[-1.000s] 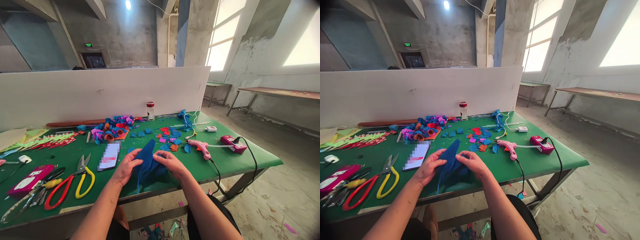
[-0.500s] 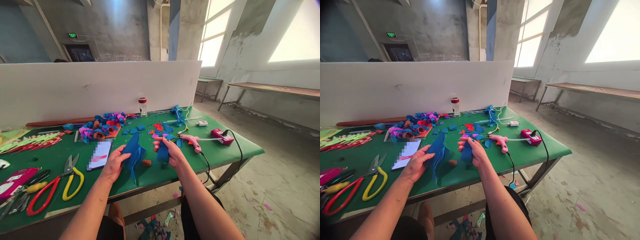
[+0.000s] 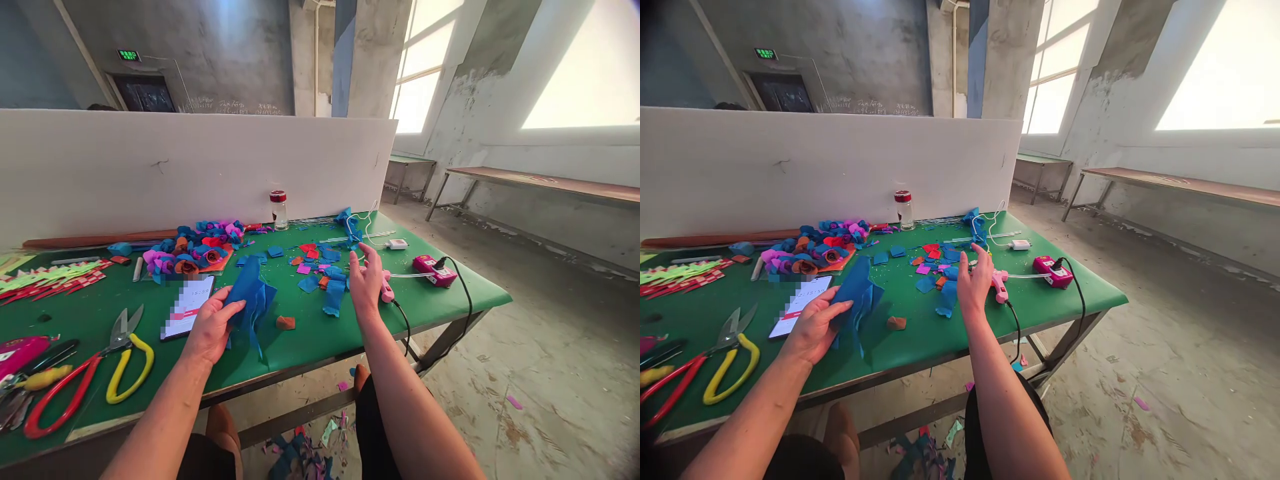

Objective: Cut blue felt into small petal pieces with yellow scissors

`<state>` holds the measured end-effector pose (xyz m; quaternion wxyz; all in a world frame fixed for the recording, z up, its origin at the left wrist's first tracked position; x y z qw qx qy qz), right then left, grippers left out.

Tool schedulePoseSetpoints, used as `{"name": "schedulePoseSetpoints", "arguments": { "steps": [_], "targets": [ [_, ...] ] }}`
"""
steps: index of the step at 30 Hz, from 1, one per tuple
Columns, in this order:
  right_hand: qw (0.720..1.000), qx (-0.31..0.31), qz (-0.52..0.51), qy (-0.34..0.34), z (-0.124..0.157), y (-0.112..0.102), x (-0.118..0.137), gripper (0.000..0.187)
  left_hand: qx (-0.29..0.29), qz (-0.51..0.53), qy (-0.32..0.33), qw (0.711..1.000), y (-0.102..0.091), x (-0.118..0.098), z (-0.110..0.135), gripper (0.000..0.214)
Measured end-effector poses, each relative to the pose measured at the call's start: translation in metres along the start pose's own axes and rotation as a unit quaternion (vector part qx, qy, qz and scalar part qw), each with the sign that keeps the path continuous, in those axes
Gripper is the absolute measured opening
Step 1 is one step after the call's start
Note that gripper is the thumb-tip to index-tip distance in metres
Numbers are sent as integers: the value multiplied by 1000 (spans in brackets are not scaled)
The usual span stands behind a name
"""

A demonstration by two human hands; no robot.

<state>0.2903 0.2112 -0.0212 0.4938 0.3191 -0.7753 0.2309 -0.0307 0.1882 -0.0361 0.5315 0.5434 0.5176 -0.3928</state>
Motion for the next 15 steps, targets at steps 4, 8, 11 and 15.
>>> {"name": "schedulePoseSetpoints", "arguments": {
  "steps": [4,8,11,15],
  "targets": [
    [989,122,-58,52,3,6,-3,35,-12,-3,12,1000,-2,-5,0,55],
    [987,150,-39,52,-3,-1,-6,37,-11,-30,16,999,-3,-5,0,54],
    [949,298,98,3,5,4,-5,31,-17,-69,31,997,-6,-3,-2,50],
    [844,465,250,-95,32,14,-10,26,-50,-157,60,984,-14,-3,-6,45]
  ]
}}
Point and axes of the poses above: each hand's wrist, its own z-axis away from the middle knuckle, its own y-axis out of the palm, x = y × z, the point moved 6 cm from there along -z, towards the middle knuckle, and after that the axes turned 10 degrees about y, right-handed, at the moved point
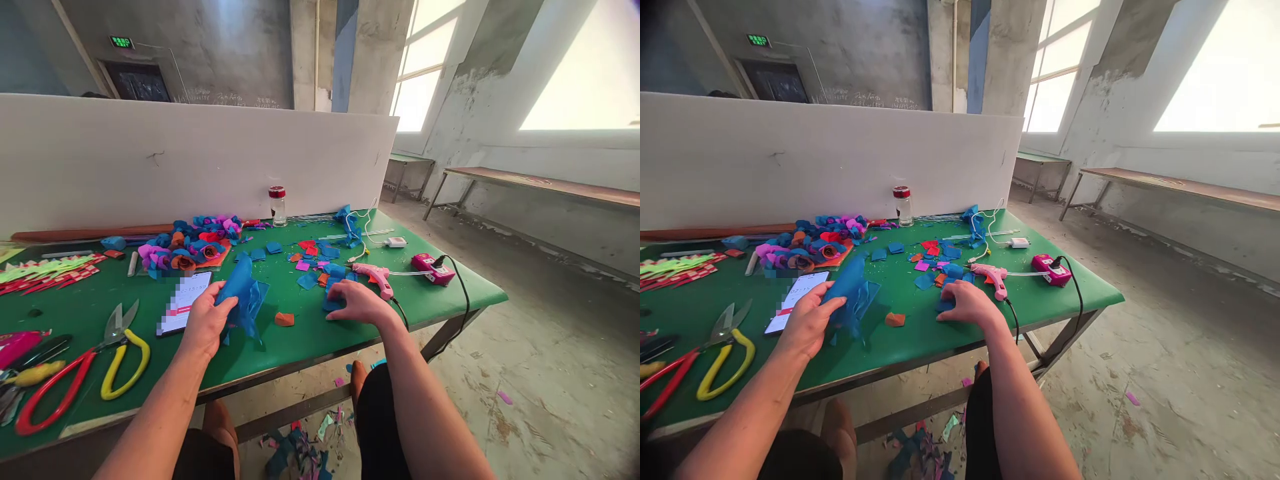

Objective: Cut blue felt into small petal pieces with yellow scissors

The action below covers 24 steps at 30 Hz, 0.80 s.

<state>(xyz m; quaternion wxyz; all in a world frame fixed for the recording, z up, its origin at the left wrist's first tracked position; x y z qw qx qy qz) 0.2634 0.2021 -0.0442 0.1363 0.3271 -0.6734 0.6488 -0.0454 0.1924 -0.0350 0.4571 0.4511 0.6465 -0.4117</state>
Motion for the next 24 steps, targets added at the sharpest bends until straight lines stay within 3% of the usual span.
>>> {"name": "schedulePoseSetpoints", "arguments": {
  "steps": [4,8,10,13,16,18,19,21,24],
  "targets": [
    [999,-20,38,14,-4,7,0,7,6,-50,-10,999,2,4,1,51],
    [985,-55,-160,38,-5,-4,6,9,31,-87,-3,996,11,8,1,48],
    [948,-50,-310,47,-3,-8,11,17,39,-107,15,993,14,9,-1,46],
    [865,23,-495,84,0,-2,19,26,25,-148,61,987,14,0,-2,44],
    [790,110,-595,104,2,13,32,28,15,-190,188,964,20,-28,8,41],
    [761,145,-624,103,2,22,41,27,79,-163,234,955,35,-43,21,43],
    [753,155,-631,103,1,26,44,26,133,-125,218,959,45,-44,28,47],
    [743,164,-641,104,0,31,49,28,245,-25,122,961,65,-39,41,55],
    [741,139,-648,104,-4,32,48,34,319,50,9,946,79,-29,53,43]
  ]
}}
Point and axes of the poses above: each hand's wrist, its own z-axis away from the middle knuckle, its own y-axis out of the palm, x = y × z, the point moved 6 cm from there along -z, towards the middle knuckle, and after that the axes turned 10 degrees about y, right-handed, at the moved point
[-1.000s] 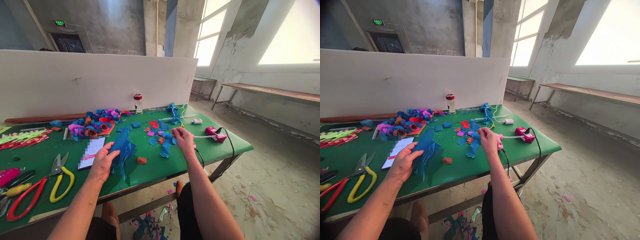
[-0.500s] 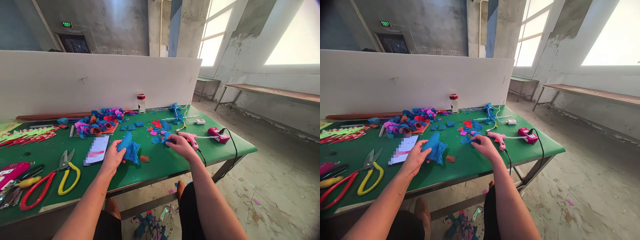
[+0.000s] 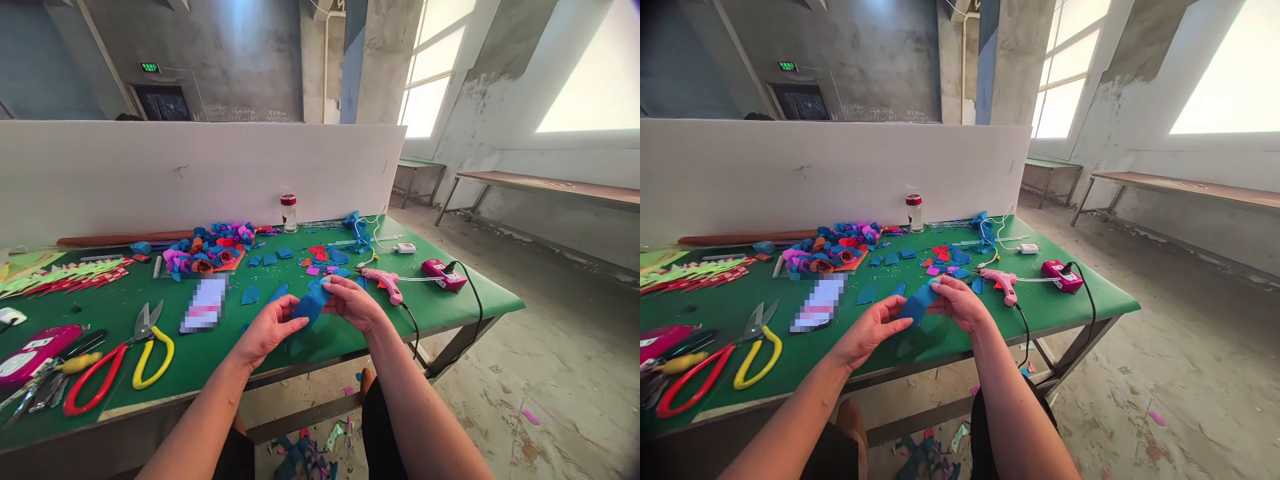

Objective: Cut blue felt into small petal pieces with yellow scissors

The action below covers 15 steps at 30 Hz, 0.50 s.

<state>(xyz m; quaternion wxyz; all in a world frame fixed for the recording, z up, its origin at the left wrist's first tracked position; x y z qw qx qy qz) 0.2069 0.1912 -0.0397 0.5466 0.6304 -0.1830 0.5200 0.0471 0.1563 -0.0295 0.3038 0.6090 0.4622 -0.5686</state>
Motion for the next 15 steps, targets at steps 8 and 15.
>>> {"name": "schedulePoseSetpoints", "arguments": {
  "steps": [8,15],
  "targets": [
    [985,-136,77,-74,-6,-26,3,46,-35,-56,-58,996,-20,14,8,37],
    [968,-160,171,-95,-8,-40,6,37,-99,-191,-13,977,-41,3,8,44]
  ]
}}
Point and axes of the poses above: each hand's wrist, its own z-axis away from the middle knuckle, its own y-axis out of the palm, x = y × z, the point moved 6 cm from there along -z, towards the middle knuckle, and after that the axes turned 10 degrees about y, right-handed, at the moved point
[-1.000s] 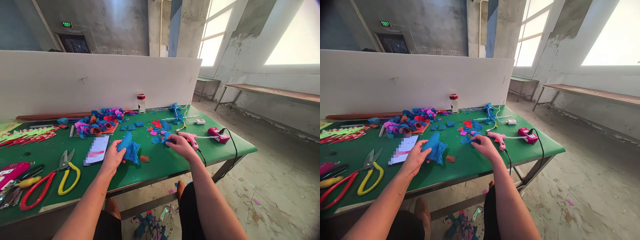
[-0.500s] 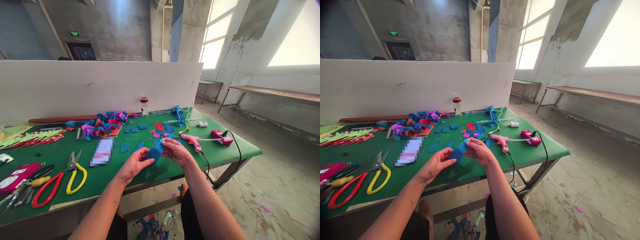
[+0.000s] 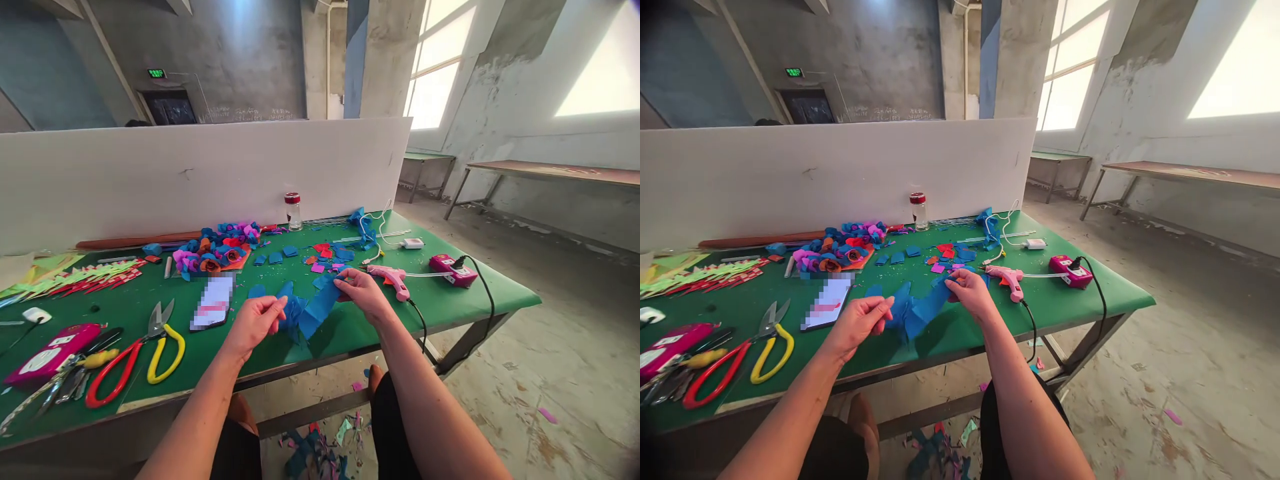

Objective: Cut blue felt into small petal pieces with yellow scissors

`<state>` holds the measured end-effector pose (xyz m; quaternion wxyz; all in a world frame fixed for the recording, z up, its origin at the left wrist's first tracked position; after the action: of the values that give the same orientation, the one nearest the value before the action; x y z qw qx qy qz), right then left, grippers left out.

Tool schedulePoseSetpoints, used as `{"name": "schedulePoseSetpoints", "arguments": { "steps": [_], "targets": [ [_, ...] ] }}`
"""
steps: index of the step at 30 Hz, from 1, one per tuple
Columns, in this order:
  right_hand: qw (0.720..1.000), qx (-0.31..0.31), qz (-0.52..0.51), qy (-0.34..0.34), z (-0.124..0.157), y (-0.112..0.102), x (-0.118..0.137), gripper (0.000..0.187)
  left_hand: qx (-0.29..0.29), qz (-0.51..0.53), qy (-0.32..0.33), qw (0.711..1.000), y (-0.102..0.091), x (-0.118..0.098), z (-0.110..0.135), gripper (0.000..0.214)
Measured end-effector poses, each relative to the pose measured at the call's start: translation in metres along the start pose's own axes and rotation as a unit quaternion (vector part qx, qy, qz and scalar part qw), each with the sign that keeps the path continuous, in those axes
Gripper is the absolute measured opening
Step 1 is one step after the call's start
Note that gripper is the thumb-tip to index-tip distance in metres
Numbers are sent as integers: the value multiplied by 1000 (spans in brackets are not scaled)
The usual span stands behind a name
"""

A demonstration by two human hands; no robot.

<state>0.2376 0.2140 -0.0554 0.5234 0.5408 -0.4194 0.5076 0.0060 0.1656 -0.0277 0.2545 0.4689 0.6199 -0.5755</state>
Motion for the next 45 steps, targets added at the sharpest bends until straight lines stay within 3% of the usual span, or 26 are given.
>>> {"name": "schedulePoseSetpoints", "arguments": {
  "steps": [3,6,10,12,15,18,20,23,28,33,35,37,39,41,43,45],
  "targets": [
    [995,-17,101,2,-4,-11,-3,27,-29,-77,108,991,-1,-12,-4,21],
    [976,-59,209,-33,-4,-21,0,18,34,-195,233,952,20,-21,-1,29],
    [942,-76,317,-83,-3,-19,5,9,118,-295,257,913,39,-11,3,21],
    [936,-87,325,-105,-1,-18,9,21,128,-311,260,905,38,-8,2,13],
    [929,-150,308,-141,4,-24,20,34,91,-312,279,904,28,-11,-1,12],
    [923,-176,307,-152,10,-30,29,13,17,-297,284,911,13,-20,-3,18],
    [919,-172,323,-146,12,-30,32,16,-14,-300,294,907,9,-28,0,20],
    [918,-133,346,-138,15,-26,32,28,30,-301,343,889,26,-41,10,19],
    [917,64,376,-121,17,2,14,40,160,-311,339,873,73,-44,29,28],
    [896,62,419,-137,19,9,7,40,167,-316,328,875,86,-49,41,17],
    [887,61,430,-158,22,12,7,37,176,-290,334,880,79,-51,40,19],
    [879,54,438,-180,25,15,9,29,147,-280,292,902,56,-47,23,23],
    [884,32,427,-189,27,16,11,22,68,-309,201,927,15,-36,-8,29],
    [894,10,401,-200,26,17,14,22,16,-354,141,925,-26,-23,-45,30],
    [905,-20,368,-211,24,15,19,25,10,-392,90,915,-57,-6,-83,24],
    [919,-65,327,-211,20,7,24,29,21,-422,49,905,-77,12,-118,21]
  ]
}}
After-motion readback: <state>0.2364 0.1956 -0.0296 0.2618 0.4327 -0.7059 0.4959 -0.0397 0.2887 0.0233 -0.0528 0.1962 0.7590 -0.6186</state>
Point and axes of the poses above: each hand's wrist, its own z-axis away from the middle knuckle, its own y-axis out of the palm, x = y × z, the point moved 6 cm from there along -z, towards the middle knuckle, and after that the axes turned 10 degrees about y, right-handed, at the moved point
